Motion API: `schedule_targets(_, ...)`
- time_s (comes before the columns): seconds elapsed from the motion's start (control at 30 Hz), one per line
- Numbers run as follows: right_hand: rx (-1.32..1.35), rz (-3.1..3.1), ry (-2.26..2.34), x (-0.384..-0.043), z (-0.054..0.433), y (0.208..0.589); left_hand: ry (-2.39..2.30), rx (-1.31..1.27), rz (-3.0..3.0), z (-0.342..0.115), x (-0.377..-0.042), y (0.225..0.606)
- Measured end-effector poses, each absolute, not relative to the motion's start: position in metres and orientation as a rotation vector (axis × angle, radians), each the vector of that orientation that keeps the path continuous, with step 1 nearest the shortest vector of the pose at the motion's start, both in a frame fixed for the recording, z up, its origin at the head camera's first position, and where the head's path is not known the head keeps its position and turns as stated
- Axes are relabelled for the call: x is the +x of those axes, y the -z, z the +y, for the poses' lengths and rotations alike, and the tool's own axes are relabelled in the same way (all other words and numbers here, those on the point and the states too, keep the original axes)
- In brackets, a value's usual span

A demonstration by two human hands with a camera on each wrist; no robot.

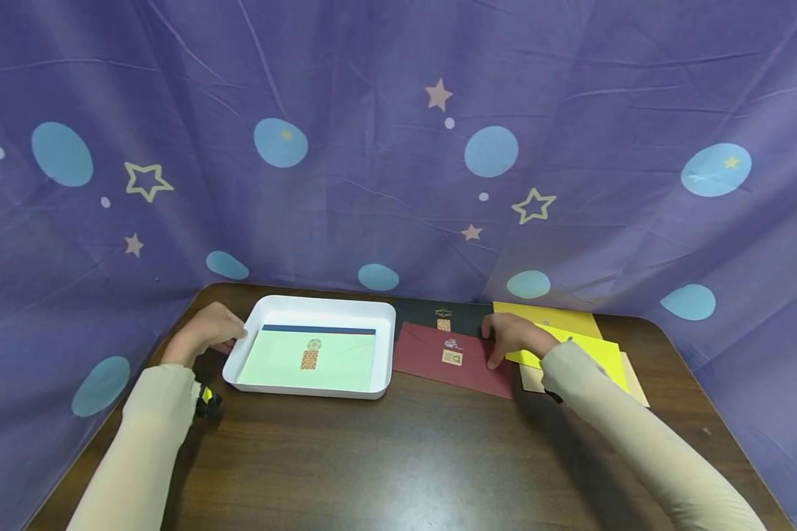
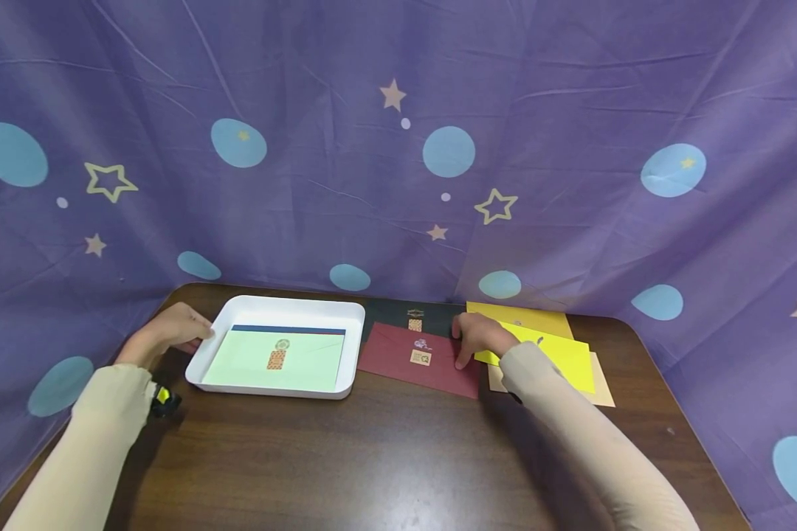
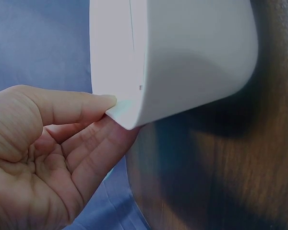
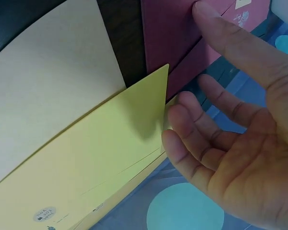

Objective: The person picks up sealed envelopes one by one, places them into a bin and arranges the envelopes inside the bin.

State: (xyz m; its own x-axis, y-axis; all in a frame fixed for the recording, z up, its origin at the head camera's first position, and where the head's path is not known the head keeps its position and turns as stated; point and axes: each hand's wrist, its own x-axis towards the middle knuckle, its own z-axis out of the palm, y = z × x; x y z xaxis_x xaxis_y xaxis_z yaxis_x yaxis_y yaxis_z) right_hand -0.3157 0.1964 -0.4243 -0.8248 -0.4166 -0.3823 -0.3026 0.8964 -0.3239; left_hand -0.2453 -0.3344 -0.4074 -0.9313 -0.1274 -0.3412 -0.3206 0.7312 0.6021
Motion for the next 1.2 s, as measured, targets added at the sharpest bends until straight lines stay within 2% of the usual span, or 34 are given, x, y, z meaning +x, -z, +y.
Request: schedule_targets(1.2,-0.564,2.513,0.370,-0.3232,0.1917,0.4247,-1.008,-0.370,2.660,-0.3377,-0.2482,0.4135)
